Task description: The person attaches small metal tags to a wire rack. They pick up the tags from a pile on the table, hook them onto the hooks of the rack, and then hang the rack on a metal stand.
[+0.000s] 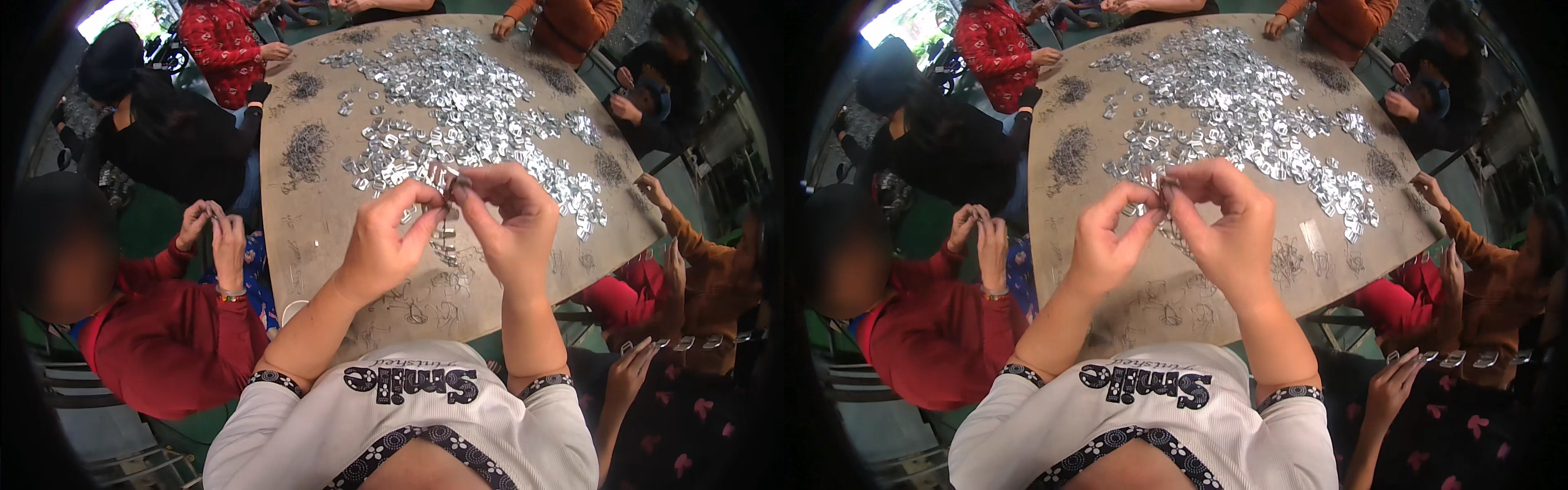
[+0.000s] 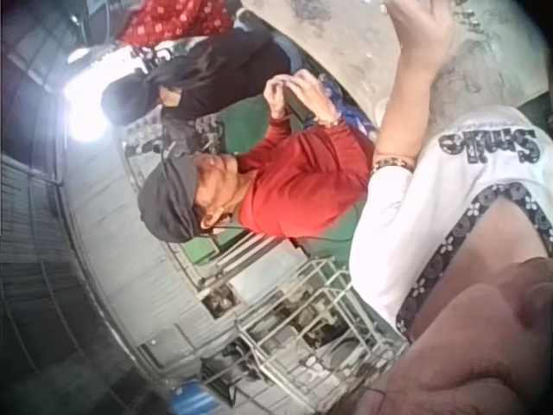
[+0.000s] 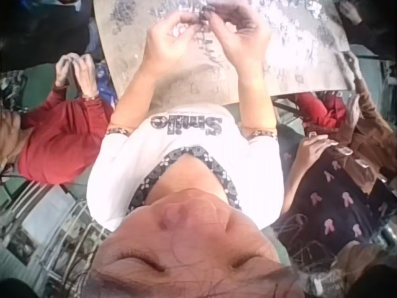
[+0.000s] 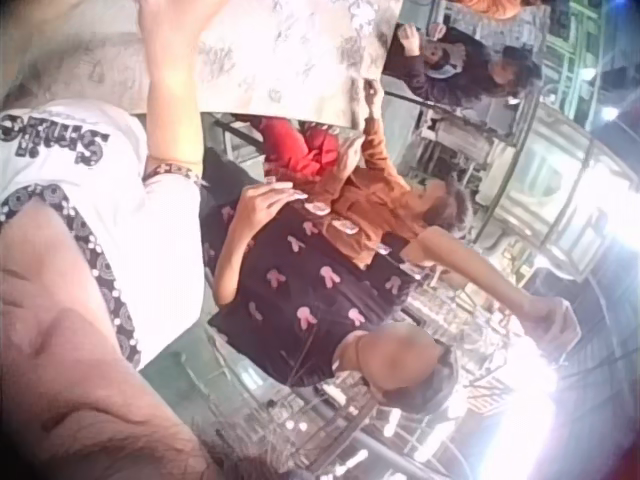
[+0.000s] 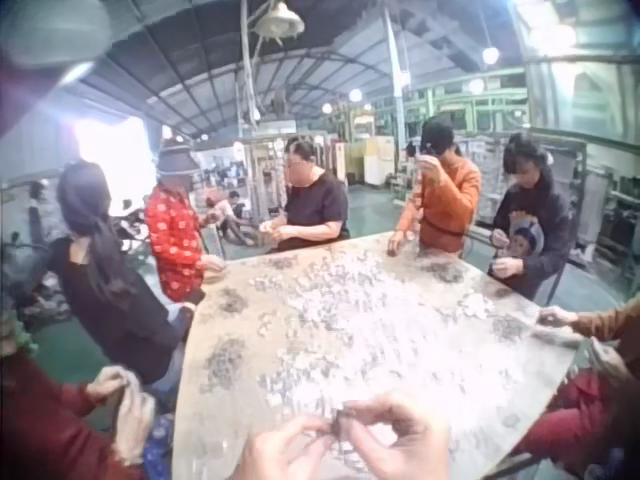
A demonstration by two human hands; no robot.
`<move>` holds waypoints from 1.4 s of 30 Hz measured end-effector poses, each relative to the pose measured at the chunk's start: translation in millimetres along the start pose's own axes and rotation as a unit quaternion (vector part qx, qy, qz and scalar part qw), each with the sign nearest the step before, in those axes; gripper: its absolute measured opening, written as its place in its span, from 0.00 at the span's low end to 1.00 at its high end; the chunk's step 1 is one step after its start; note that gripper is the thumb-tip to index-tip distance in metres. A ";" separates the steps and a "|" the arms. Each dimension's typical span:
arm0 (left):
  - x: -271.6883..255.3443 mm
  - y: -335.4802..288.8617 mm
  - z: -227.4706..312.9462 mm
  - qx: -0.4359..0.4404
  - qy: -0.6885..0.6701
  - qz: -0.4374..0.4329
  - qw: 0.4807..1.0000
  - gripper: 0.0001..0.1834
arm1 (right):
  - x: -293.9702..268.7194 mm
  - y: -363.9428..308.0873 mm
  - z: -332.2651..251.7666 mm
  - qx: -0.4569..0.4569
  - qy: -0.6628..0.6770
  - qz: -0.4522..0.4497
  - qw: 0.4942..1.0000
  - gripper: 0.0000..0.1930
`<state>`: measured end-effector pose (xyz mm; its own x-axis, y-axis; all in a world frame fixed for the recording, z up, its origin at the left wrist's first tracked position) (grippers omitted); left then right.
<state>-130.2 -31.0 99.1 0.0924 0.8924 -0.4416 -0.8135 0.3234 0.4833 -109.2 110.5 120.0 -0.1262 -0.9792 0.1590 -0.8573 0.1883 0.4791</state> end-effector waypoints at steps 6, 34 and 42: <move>17.6 -7.4 -65.5 -0.019 0.014 0.075 0.997 0.04 | -24.2 6.0 -16.4 -0.053 -0.009 0.078 0.996 0.07; 26.8 -88.5 -180.9 -0.215 0.158 -0.424 0.865 0.05 | -64.4 15.6 -13.5 -0.100 -0.031 0.142 0.984 0.08; -38.9 -86.3 -184.5 -0.287 0.340 -0.457 0.770 0.05 | -63.6 13.6 -12.8 -0.099 -0.042 0.125 0.986 0.09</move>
<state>-169.6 -151.7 -64.9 0.6137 -0.0589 -0.7874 -0.7253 0.3520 -0.5916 -106.4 176.3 127.5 -0.3692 -0.9018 0.2247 -0.6807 0.4270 0.5952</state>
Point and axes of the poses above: each hand's wrist, its own y-axis towards the middle knuckle, its own x-axis out of the palm, z = x × y, the point moved 3 cm from there along y, towards the middle knuckle, and after that the axes turned 9 degrees about y, right-handed, at the moved point
